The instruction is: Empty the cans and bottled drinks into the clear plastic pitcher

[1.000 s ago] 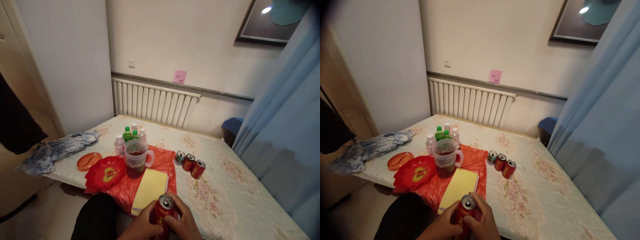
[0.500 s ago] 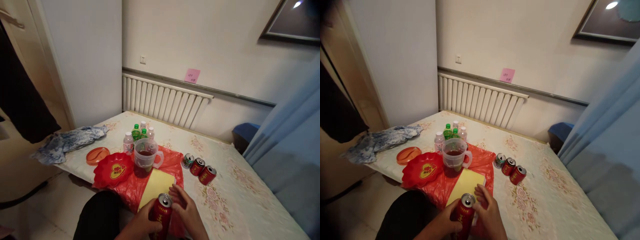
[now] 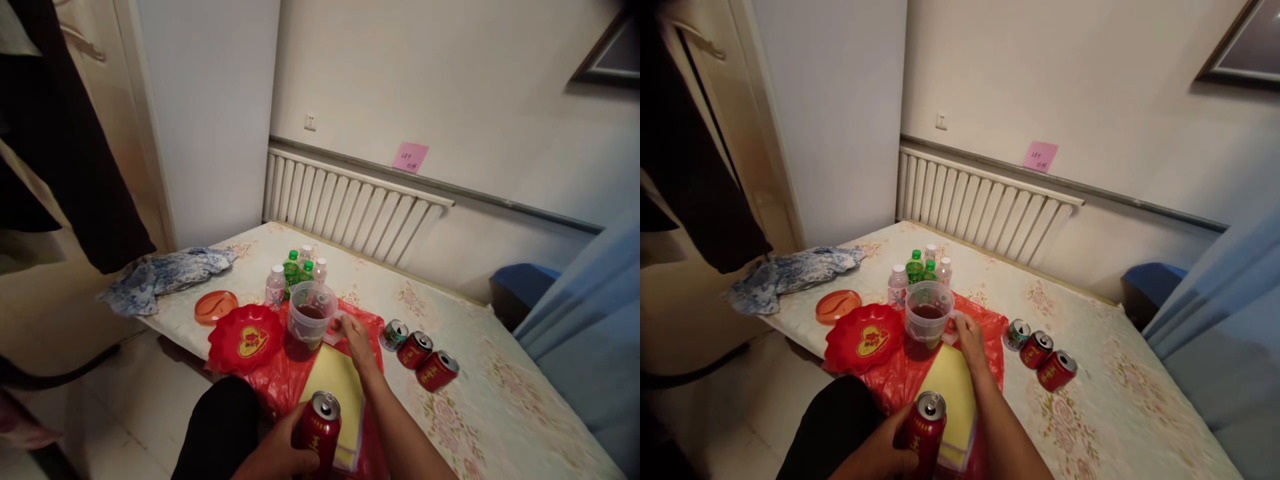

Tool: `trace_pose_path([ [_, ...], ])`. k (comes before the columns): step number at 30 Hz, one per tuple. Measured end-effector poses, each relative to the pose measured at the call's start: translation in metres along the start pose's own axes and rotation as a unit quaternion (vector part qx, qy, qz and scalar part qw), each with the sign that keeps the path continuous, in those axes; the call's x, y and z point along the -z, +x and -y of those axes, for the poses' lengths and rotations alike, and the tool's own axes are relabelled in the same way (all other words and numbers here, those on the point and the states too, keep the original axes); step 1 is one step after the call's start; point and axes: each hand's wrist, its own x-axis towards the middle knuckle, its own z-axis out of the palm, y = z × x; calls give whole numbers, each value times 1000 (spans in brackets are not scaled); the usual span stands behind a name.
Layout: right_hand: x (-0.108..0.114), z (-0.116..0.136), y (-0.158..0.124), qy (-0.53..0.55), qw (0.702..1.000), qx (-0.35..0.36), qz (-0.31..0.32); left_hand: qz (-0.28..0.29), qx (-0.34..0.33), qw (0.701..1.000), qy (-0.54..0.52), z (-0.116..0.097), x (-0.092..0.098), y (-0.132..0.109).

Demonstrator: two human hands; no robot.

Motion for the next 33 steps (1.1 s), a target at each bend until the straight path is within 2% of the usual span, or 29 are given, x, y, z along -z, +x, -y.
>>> trace_pose_path([
  [4,-11,1,9,25,999,-5,30,0,-2,1000,-14,-7,2,-5],
  [8,-24,6,8,56,998,-8,25,3,3,1000,-25,-16,2,-8],
  [13,-44,11,1,101,994,-9,-49,6,-23,999,-24,-16,7,-11],
  [17,-43,22,-1,129,987,-1,-93,-5,-17,1000,-12,-19,11,-19],
  [21,-19,51,0,143,983,20,-115,-43,9,999,1,-20,11,-24],
  [24,8,79,-4,140,982,35,-122,-39,-17,999,-15,-15,13,-18],
  [28,48,110,-20,119,983,18,-136,-9,-62,997,-49,-15,18,2],
  [33,89,132,-51,59,985,-42,-156,3,-101,994,-40,-31,22,41],
])
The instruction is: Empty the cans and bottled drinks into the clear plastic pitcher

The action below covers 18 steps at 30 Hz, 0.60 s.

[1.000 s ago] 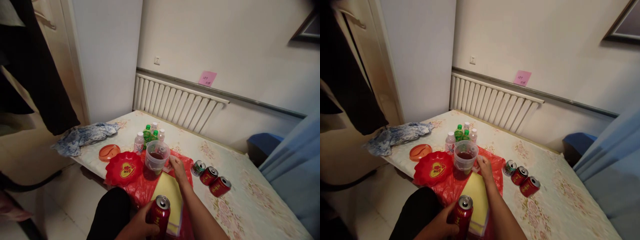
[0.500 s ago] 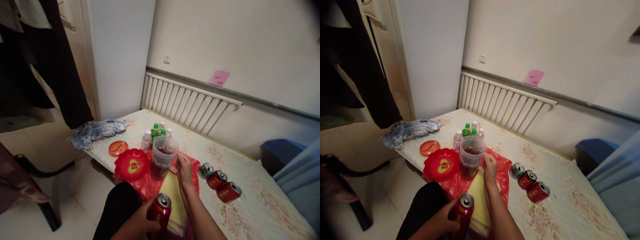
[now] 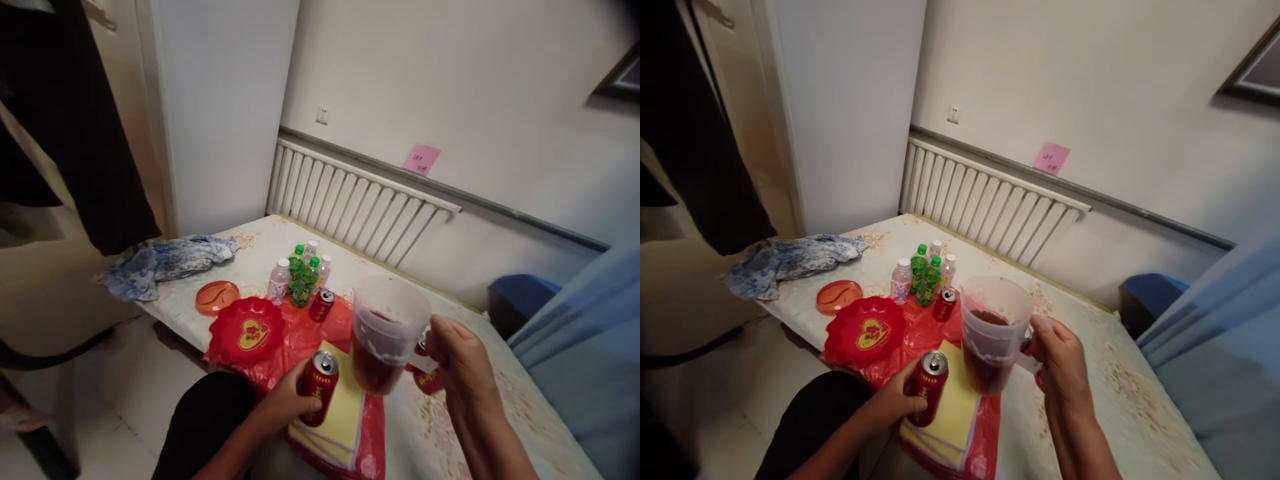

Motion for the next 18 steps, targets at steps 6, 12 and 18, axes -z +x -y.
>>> trace_pose_path([
  [6,41,0,-13,-109,993,-27,-48,24,-5,999,36,-6,1,63],
  [12,72,-27,-8,-158,985,-45,-53,70,-21,996,42,-3,-1,118],
  [18,83,-43,-2,-194,977,-62,-62,79,-2,995,61,6,5,141],
])
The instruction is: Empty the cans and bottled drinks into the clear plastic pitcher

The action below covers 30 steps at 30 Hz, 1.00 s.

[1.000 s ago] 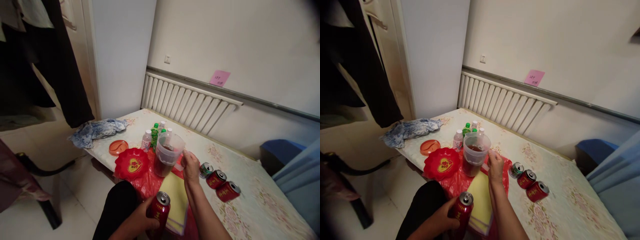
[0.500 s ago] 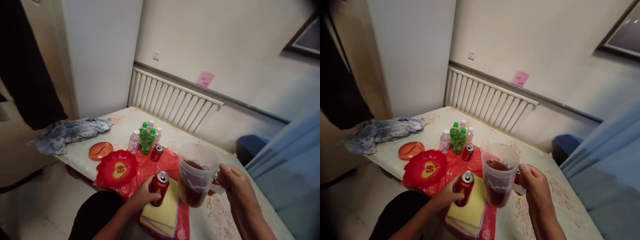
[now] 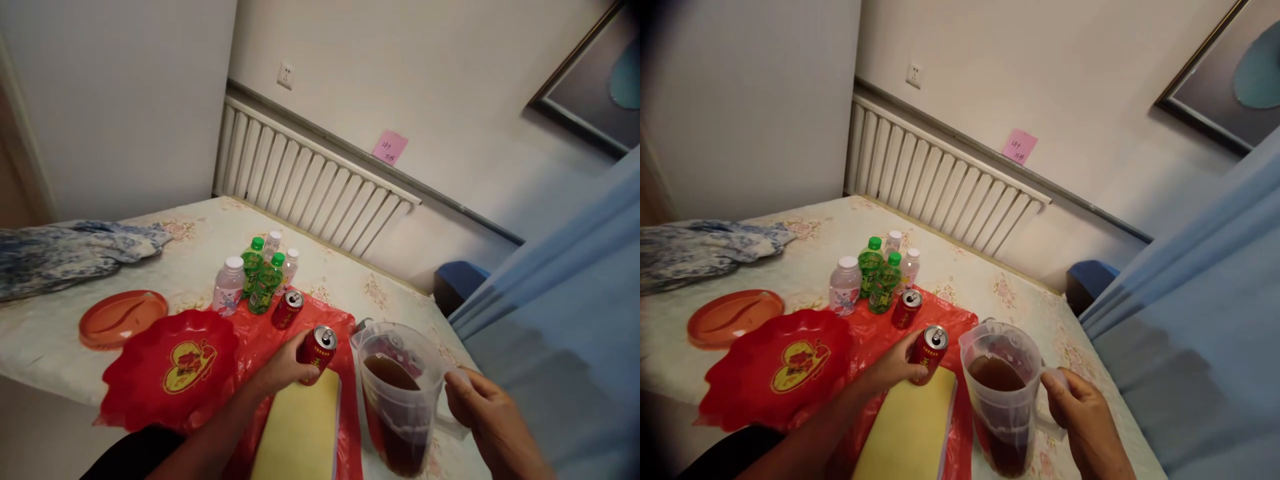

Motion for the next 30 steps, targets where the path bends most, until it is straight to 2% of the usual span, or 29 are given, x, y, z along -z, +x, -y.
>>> trace_pose_path([
  [6,-1,-7,10,-43,998,-24,37,19,14,1000,12,6,4,8],
  [19,-9,14,12,-140,987,-9,77,33,22,998,39,10,0,5],
  [30,-13,24,6,-187,979,-4,80,48,8,996,69,7,3,-2],
])
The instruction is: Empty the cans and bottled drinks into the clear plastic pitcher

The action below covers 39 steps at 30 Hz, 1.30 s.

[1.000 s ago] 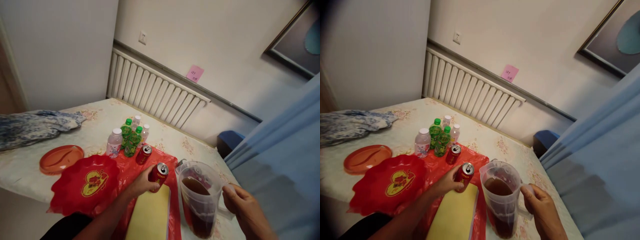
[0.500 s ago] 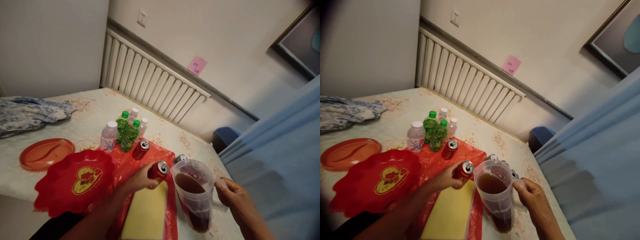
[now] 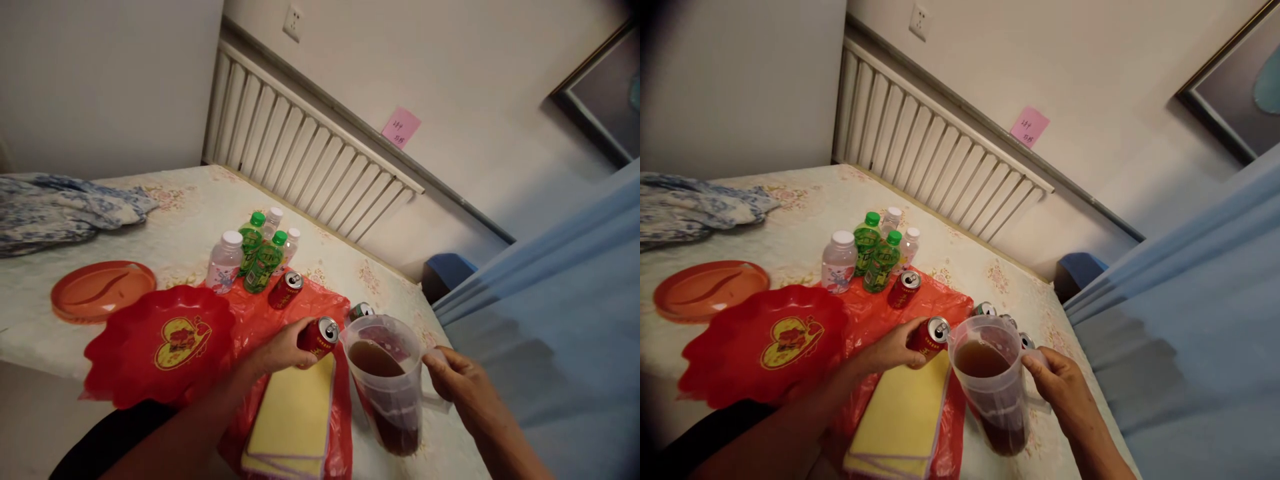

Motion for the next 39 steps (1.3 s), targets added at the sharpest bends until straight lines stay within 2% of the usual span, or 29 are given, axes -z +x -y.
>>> trace_pose_path([
  [10,-4,8,2,-13,1000,9,15,-15,-15,1000,15,-2,2,-1],
  [16,-5,15,4,-60,998,21,22,-19,-24,999,28,-6,2,-3],
  [28,-5,25,7,-83,995,42,20,-22,-13,998,49,-17,2,-7],
  [39,-5,24,10,-103,993,47,29,-24,-18,999,34,-16,3,-8],
])
